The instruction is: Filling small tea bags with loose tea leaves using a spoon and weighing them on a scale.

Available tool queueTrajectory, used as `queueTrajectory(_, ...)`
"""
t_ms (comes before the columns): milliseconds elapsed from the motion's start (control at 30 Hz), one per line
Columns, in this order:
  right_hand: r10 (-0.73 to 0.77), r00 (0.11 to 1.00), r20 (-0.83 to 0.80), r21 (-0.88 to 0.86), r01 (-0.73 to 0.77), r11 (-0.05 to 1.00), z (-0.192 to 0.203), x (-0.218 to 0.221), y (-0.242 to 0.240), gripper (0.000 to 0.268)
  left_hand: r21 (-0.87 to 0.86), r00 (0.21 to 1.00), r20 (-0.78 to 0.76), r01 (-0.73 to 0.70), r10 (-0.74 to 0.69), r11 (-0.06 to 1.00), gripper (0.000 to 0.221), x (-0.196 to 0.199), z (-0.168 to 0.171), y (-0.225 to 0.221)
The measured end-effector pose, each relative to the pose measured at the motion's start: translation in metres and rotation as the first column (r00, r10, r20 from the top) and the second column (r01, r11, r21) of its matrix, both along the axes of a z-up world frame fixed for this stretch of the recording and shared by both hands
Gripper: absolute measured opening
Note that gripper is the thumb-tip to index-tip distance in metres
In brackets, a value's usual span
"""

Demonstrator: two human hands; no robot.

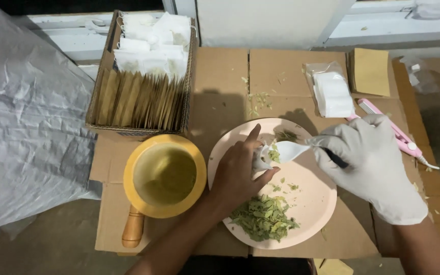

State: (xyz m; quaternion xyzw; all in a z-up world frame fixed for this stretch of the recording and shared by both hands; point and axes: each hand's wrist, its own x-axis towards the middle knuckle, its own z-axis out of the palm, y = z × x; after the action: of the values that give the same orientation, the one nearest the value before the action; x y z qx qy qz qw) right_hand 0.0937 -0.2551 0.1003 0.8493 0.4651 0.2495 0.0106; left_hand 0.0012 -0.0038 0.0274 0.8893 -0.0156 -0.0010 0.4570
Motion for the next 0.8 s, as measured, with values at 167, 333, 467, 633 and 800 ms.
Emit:
queueTrajectory(167,-0.001,0.987,0.16,-0.193,0.033,0.981,0.005,-0.003,0.006,0.024,0.0,0.987,0.161,-0.003,0.003,1.0,0.105,-0.003,-0.024,-0.001)
queueTrajectory(333,0.028,0.98,0.198,-0.274,0.028,0.961,0.026,-0.01,0.018,0.035,0.044,0.944,0.329,-0.014,-0.001,0.999,0.104,-0.006,-0.037,-0.003)
queueTrajectory(467,0.177,0.956,0.235,-0.298,-0.102,0.949,0.042,-0.014,0.034,0.041,0.03,0.913,0.408,0.008,-0.019,1.0,0.103,-0.007,-0.038,-0.003)
queueTrajectory(633,0.337,0.854,0.396,-0.591,-0.044,0.806,0.06,-0.023,0.051,0.043,0.04,0.884,0.466,0.018,-0.035,0.999,0.101,-0.009,-0.035,-0.002)
queueTrajectory(800,0.38,0.83,0.408,-0.703,0.021,0.71,0.067,-0.027,0.06,0.042,0.034,0.826,0.562,0.028,-0.043,0.999,0.097,-0.01,-0.033,-0.003)
